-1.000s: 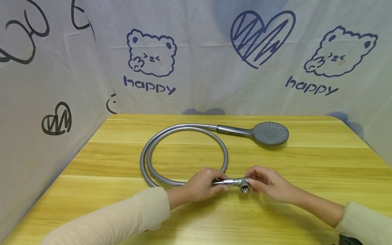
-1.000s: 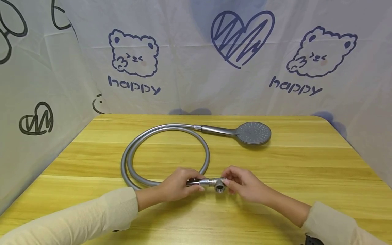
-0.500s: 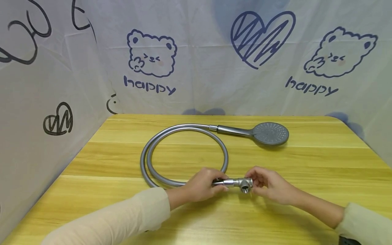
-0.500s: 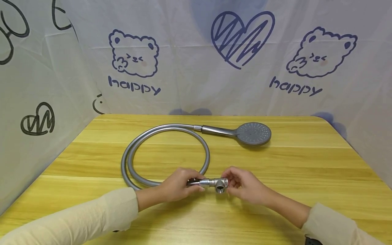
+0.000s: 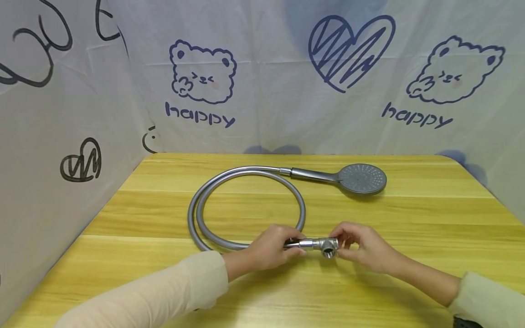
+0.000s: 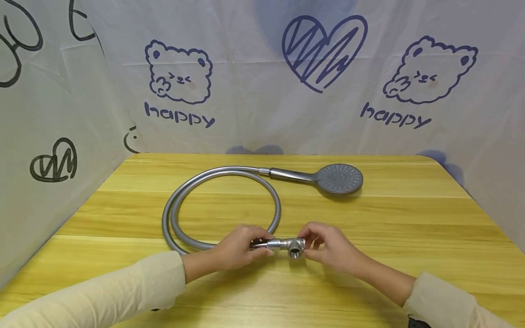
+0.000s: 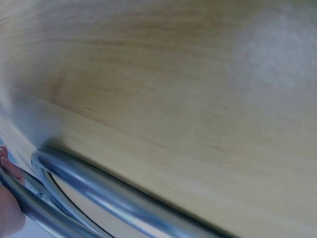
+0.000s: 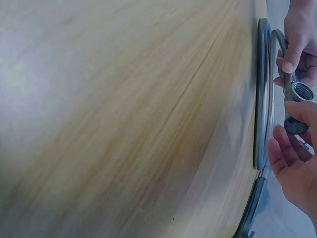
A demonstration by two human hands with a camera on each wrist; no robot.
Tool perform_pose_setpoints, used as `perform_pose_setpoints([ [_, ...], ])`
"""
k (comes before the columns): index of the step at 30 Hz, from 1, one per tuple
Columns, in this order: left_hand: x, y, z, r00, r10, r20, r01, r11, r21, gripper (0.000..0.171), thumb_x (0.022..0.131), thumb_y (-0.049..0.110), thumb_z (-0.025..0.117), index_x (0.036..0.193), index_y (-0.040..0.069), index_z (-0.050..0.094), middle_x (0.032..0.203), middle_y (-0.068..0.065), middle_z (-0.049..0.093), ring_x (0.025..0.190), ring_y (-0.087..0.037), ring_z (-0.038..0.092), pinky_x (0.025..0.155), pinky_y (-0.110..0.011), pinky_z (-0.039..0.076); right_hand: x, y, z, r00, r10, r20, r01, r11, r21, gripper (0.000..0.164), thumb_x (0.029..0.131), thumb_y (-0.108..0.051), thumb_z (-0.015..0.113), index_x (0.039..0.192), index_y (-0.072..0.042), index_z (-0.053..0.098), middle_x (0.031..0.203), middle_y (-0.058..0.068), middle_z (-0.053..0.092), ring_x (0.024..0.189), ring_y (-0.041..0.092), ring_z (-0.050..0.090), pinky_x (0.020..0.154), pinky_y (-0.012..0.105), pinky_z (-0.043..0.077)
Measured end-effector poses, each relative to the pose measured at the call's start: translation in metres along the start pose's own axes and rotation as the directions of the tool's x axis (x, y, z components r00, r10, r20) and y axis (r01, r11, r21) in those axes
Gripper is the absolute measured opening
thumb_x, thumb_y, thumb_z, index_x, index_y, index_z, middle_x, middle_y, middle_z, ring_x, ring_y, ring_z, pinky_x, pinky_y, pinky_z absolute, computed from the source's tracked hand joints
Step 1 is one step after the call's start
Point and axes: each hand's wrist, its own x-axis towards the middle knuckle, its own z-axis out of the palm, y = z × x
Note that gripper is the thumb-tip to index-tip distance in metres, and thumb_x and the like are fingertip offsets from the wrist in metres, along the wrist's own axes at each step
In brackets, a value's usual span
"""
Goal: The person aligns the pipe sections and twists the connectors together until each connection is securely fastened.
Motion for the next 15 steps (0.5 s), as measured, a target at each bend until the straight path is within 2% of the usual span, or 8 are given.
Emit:
perform_pose_setpoints([
  [7,-0.0008,-0.0005,0.0003,1.0,0.006,-0.001,-0.006,1.0,-0.004,0.019,0.083,0.015,0.068,0.098,0.004,0.068,0.089,-0.006,0.07,0.071,-0.006,0.058,0.064,-0.012,0.046,0.0008,-0.001,-0.0001,1.0,0.017,-0.001,-0.017,1.0,0.004,0.024,0.074,0.005,0.07,0.096,0.0,0.062,0.083,0.008,0.065,0.073,-0.002,0.054,0.062,0.021,0.051],
  [15,-0.0008,-0.0008,-0.0002,1.0,0.023,-0.005,-0.023,1.0,0.008,0.019,0.084,0.015,0.068,0.099,0.004,0.068,0.089,-0.006,0.07,0.072,-0.007,0.058,0.064,-0.012,0.046,0.0006,-0.0001,-0.0028,0.998,0.05,0.049,-0.053,0.997,0.059,0.022,0.08,-0.001,0.067,0.101,0.006,0.062,0.086,0.012,0.065,0.074,-0.002,0.055,0.063,0.021,0.051],
])
